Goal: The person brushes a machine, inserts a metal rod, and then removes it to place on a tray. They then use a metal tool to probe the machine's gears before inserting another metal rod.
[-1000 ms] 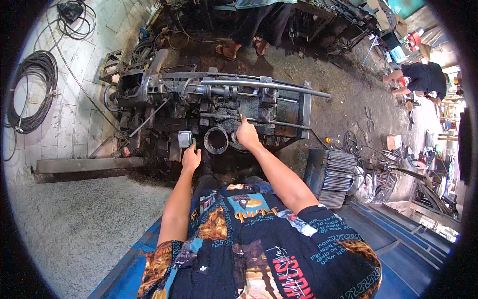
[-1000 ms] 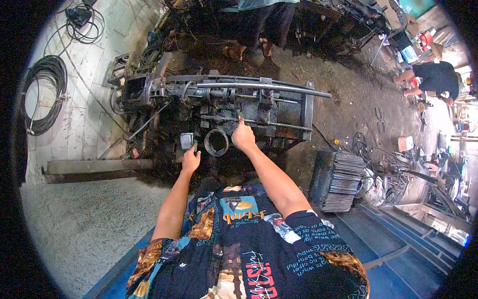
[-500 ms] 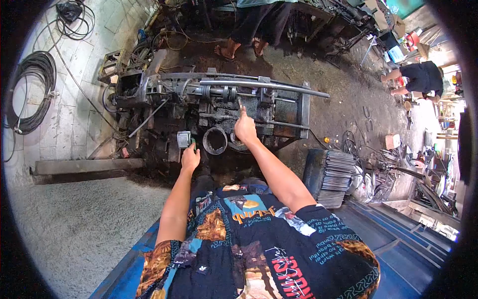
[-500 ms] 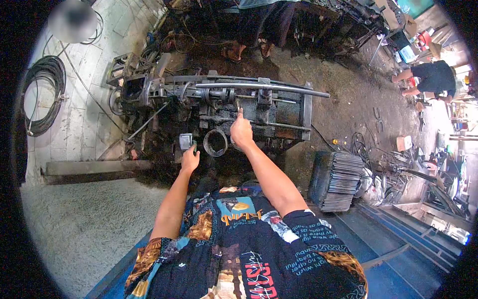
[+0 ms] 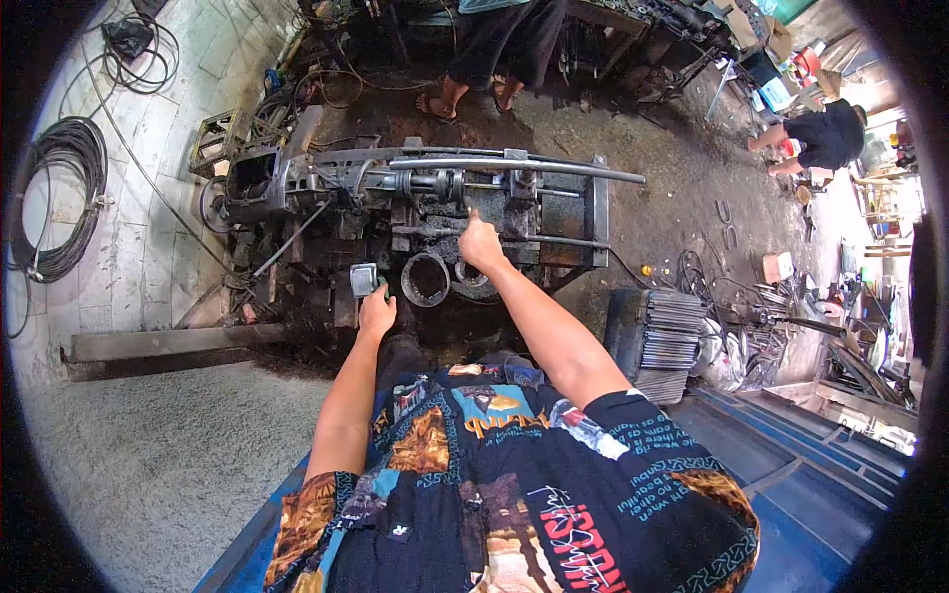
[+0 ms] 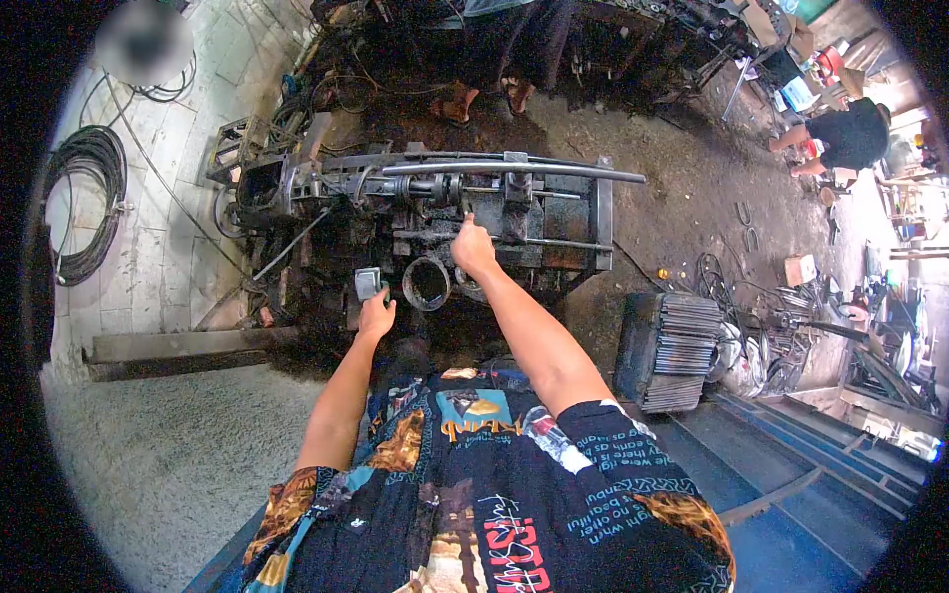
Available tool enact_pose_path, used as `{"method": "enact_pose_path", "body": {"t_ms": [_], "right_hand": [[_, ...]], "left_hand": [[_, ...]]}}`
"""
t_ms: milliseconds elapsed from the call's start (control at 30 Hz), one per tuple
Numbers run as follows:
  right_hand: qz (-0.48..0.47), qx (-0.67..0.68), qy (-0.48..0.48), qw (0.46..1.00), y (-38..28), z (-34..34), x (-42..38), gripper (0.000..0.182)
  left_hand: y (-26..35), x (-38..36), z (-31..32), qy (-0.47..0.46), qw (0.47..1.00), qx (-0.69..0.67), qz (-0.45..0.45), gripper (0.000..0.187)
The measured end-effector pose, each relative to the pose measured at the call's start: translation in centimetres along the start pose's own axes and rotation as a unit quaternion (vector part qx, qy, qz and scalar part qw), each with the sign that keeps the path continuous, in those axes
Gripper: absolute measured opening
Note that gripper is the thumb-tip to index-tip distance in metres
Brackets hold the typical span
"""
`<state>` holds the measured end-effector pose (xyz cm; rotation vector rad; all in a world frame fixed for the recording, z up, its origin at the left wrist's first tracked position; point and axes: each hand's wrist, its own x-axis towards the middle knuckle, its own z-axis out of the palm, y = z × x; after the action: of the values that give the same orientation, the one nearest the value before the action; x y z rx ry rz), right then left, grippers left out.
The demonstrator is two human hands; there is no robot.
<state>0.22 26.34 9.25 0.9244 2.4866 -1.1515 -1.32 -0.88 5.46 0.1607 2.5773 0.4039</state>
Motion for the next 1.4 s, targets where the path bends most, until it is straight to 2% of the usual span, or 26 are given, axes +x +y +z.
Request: {"method": "enact_pose_path", "body": {"t_ms": [133,200,733,800,900,1033,1400], "right_hand": [[0.029,0.009,-0.006,1.0,0.7,0.2,-1.2,0.062],[0.024,0.016,0.028,0.999,0.5,0.2,-1.5,0.056],[0.025,0.048,0.086,0.995,-1.7,-0.6,0.4,0.059],[0.029,-0.006,0.007,1.0,-1.8,-1.1,-0.6,0.06],[0.005,-0.019,-0.007,1.0,1.1,1.8,-0.6,0.058],[0.015,0.024,0.039,0.999,1.7,2.8,-1.8,0.056],[0.017,0.043,0.086,0.995,-1.6,-0.6,-0.6,0.058]], "left_hand": [[0.1,0.3,0.0,-0.016,1.0,0.013,-0.004,0.041],[-0.1,0.7,0.2,-0.022,1.0,0.021,-0.001,0.04],[-0.1,1.1,-1.0,-0.068,0.997,0.034,-0.015,0.041],[-0.4,1.3,-0.8,-0.068,0.997,0.033,-0.017,0.041],[-0.4,1.3,-0.6,-0.07,0.997,0.035,-0.015,0.041],[-0.6,1.4,-0.4,-0.067,0.997,0.039,-0.003,0.041],[-0.1,0.5,-0.8,-0.05,0.998,0.029,-0.008,0.04]]}}
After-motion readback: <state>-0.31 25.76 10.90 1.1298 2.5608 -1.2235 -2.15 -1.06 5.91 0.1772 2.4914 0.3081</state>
